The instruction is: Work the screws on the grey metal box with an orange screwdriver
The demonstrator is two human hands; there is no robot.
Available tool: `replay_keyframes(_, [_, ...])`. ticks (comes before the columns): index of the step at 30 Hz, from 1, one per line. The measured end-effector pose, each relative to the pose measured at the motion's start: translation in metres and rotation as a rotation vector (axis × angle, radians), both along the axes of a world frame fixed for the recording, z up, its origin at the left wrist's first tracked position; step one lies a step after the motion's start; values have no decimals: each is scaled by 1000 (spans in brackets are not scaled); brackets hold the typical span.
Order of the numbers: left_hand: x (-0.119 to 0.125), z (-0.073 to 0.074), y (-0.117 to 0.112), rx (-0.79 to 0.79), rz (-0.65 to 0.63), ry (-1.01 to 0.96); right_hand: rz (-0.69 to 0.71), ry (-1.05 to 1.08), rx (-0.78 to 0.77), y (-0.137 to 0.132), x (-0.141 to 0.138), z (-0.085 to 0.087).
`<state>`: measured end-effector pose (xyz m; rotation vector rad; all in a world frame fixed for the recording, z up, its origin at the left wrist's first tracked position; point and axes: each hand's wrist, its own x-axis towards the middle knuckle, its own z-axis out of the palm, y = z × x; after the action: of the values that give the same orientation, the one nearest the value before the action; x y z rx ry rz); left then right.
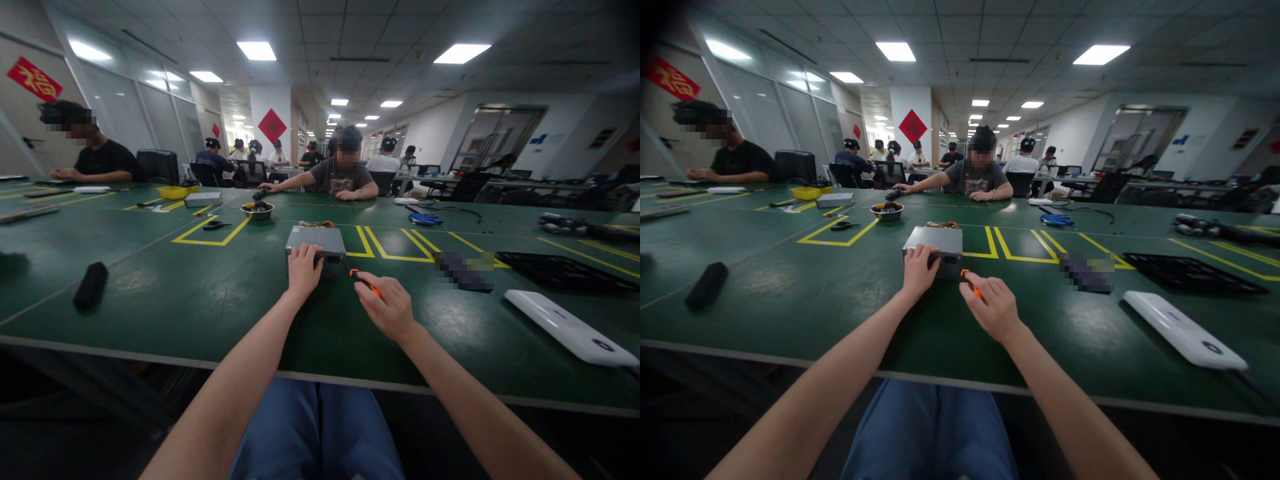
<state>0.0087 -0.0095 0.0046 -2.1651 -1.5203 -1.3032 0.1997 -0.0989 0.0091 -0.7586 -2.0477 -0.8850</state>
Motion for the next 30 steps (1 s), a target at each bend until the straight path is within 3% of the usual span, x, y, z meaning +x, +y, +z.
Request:
replay_keyframes(3, [0,0,0,3,-5,0,24,-121,-37,-3,-7,0])
replay_keyframes(10, [0,-1,0,7,-8,0,36,-181,-78,-9,-13,2])
replay_keyframes(15, [0,-1,1,17,-4,0,39,-64,8,-4,-11,1])
replay_keyframes(21, [0,-1,2,19,-1,4,83,-54,-167,-8,-12,2])
replay_keyframes(27, [0,-1,1,9,-3,10,122,-17,-79,-3,-15,-1])
replay_keyframes(30, [0,-1,0,-2,-1,10,200,57,-121,1,-14,-5])
